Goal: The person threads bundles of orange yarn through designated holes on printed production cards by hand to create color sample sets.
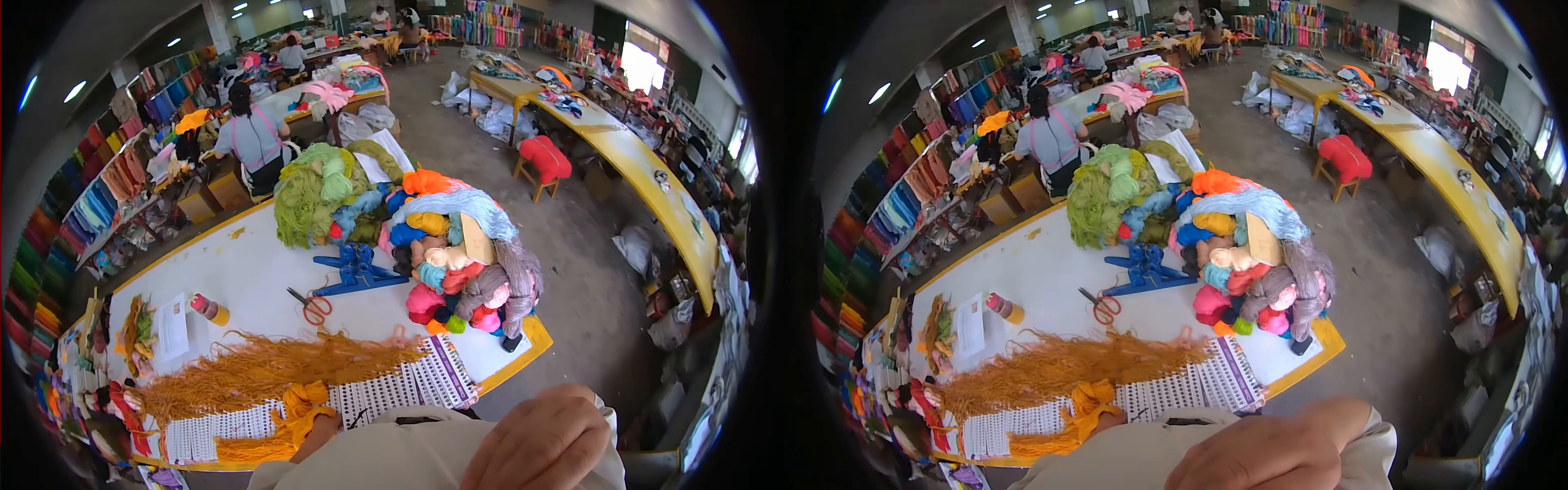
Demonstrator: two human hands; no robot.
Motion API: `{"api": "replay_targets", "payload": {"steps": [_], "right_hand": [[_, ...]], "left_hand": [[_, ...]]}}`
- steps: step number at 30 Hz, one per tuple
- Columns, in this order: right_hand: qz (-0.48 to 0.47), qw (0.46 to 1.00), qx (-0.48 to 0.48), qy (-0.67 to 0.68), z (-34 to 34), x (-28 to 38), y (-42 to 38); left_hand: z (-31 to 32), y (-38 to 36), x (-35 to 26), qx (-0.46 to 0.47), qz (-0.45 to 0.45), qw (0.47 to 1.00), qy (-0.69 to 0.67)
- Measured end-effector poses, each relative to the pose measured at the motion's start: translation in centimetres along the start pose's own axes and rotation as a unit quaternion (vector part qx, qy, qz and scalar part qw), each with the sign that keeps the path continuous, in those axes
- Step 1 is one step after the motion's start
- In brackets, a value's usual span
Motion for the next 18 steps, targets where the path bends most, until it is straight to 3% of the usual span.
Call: {"api": "replay_targets", "payload": {"steps": [3, 11, 13, 17, 18], "right_hand": [[0.013, 0.997, 0.062, 0.033, -1.1, -0.4, 0.2], [0.015, 0.994, 0.101, 0.038, -2.2, -0.8, 0.3], [0.02, 0.992, 0.118, 0.035, -2.6, -0.7, 0.3], [0.008, 0.985, 0.171, 0.021, -3.4, -1.1, 0.3], [-0.001, 0.981, 0.193, 0.017, -3.6, -1.1, 0.3]], "left_hand": [[-0.3, 0.0, -0.1, 0.003, 0.001, 1.0, 0.013], [-0.5, -0.1, 0.4, 0.004, 0.028, 0.999, 0.046], [-0.3, 0.4, 0.7, 0.009, 0.036, 0.999, -0.016], [-0.2, 1.6, 1.7, -0.002, -0.01, 0.999, 0.05], [0.1, 3.9, 3.9, 0.016, 0.343, 0.939, -0.028]]}}
Point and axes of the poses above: each hand's wrist, its own y-axis towards the middle knuckle, its own z-axis out of the palm, x = y × z, the point moved 1 cm from there along y, towards the middle knuckle, and after that the axes turned 7 degrees about x, right-handed, at the moved point
